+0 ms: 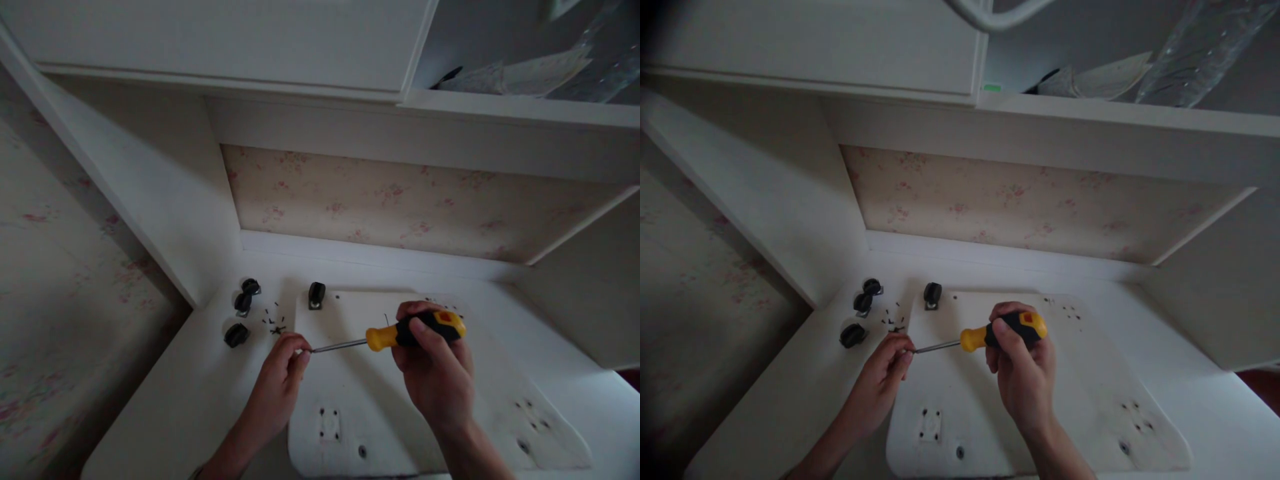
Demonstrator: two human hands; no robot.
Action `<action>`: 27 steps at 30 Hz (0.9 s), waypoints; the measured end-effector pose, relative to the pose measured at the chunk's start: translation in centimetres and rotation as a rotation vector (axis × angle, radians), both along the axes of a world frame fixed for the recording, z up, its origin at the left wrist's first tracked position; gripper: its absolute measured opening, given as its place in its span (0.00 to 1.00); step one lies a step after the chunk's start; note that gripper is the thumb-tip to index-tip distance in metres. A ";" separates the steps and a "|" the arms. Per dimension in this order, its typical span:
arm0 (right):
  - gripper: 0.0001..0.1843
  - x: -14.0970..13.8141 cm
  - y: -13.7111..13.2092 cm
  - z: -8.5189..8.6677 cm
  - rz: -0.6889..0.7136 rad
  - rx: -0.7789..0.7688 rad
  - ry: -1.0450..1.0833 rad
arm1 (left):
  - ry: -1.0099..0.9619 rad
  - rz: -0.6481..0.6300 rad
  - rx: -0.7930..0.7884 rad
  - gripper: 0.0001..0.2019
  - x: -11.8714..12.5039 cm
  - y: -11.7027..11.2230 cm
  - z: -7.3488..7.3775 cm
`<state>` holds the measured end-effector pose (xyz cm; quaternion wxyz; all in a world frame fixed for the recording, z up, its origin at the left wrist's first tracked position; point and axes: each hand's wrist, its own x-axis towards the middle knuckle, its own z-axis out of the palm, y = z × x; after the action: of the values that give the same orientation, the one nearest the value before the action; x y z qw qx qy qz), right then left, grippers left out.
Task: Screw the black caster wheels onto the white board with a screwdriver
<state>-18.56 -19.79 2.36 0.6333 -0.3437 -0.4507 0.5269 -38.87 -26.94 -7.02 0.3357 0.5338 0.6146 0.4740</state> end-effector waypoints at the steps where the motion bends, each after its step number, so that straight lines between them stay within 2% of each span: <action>1: 0.04 0.1 0.0 0.0 -0.002 -0.005 0.008 | 0.002 -0.004 -0.001 0.10 0.1 0.0 0.0; 14: 0.04 1.2 -0.5 -0.6 0.017 -0.020 0.039 | -0.013 -0.053 -0.020 0.09 0.9 0.0 -0.3; 23: 0.08 1.9 -1.0 -0.5 0.116 0.068 -0.009 | 0.122 -0.216 -0.032 0.09 0.2 0.3 1.3; 27: 0.09 2.2 -1.1 -0.4 0.169 0.083 -0.013 | 0.089 -0.212 -0.045 0.10 0.1 0.3 1.4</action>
<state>-16.38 -20.85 2.00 0.5973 -0.2816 -0.5037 0.5570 -38.73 -26.64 -5.65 0.3682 0.6088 0.5794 0.3977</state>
